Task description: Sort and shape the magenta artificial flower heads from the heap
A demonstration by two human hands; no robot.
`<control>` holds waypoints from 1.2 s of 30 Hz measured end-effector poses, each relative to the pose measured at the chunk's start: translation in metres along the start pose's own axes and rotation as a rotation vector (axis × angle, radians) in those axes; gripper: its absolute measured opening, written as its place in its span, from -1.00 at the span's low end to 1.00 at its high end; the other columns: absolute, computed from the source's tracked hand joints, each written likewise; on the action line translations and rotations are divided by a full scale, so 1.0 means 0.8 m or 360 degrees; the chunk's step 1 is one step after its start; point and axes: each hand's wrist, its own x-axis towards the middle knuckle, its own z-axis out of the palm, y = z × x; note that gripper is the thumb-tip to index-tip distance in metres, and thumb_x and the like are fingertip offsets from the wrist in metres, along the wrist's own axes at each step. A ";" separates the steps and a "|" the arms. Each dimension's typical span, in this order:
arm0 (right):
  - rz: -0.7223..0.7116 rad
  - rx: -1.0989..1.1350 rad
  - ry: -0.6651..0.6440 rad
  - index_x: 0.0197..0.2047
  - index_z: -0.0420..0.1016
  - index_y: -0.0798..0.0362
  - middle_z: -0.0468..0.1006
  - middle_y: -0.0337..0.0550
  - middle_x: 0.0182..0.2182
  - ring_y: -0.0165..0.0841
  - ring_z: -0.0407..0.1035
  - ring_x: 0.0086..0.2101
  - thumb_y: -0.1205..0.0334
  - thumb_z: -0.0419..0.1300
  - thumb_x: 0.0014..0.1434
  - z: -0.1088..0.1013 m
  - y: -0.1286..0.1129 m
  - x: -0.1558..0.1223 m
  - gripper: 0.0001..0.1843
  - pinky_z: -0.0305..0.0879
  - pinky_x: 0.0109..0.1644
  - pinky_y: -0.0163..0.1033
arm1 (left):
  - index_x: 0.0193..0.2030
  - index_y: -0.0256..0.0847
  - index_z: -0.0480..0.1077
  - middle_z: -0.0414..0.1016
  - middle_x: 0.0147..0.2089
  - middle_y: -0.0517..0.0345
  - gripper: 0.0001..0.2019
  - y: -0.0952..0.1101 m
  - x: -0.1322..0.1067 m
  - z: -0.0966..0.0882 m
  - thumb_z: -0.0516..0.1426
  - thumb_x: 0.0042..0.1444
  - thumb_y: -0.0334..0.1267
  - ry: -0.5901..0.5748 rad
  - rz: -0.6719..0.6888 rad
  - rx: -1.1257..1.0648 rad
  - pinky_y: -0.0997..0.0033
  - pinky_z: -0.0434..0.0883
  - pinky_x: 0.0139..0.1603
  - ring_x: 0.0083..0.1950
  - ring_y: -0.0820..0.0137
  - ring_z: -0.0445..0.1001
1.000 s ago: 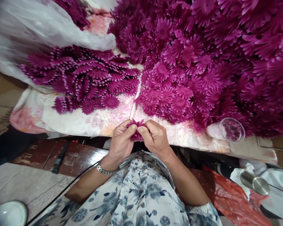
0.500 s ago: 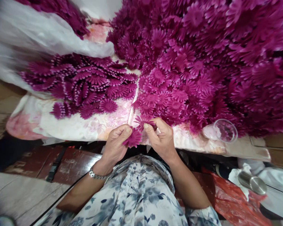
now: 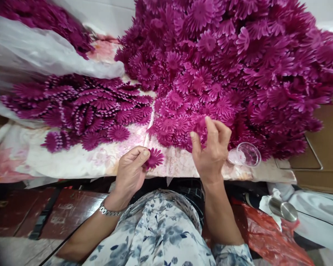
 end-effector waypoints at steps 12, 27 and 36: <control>-0.0073 0.0084 -0.0135 -0.01 0.44 0.10 0.42 0.07 -0.12 -0.26 0.39 -0.16 0.32 0.17 0.13 0.007 0.014 -0.025 -0.68 0.40 -0.20 -0.20 | -0.57 -0.26 0.36 0.21 -0.60 0.32 -0.73 -0.010 0.006 0.006 0.30 -0.12 -0.15 -0.0011 0.0010 -0.0049 0.57 0.10 -0.53 -0.55 0.59 0.10; 0.0719 0.1217 -0.0757 -0.42 0.37 0.05 0.40 -0.32 -0.54 -0.49 0.26 -0.49 0.17 0.21 0.11 0.016 -0.045 -0.058 -0.84 0.20 -0.39 -0.36 | -0.34 -0.21 0.40 0.34 -0.52 0.29 -0.72 -0.009 -0.007 0.005 0.30 -0.13 -0.10 -0.0346 -0.0196 -0.0051 0.58 0.28 -0.57 -0.57 0.58 0.28; 0.0391 0.0956 -0.0636 -0.51 0.28 0.05 0.24 -0.37 -0.64 -0.53 0.14 -0.59 0.22 0.07 0.19 0.015 -0.049 -0.064 -0.76 0.08 -0.50 -0.38 | -0.48 -0.25 0.40 0.34 -0.55 0.28 -0.75 -0.015 -0.016 0.008 0.34 -0.21 -0.20 -0.0265 -0.0244 -0.0043 0.54 0.35 -0.51 -0.53 0.55 0.30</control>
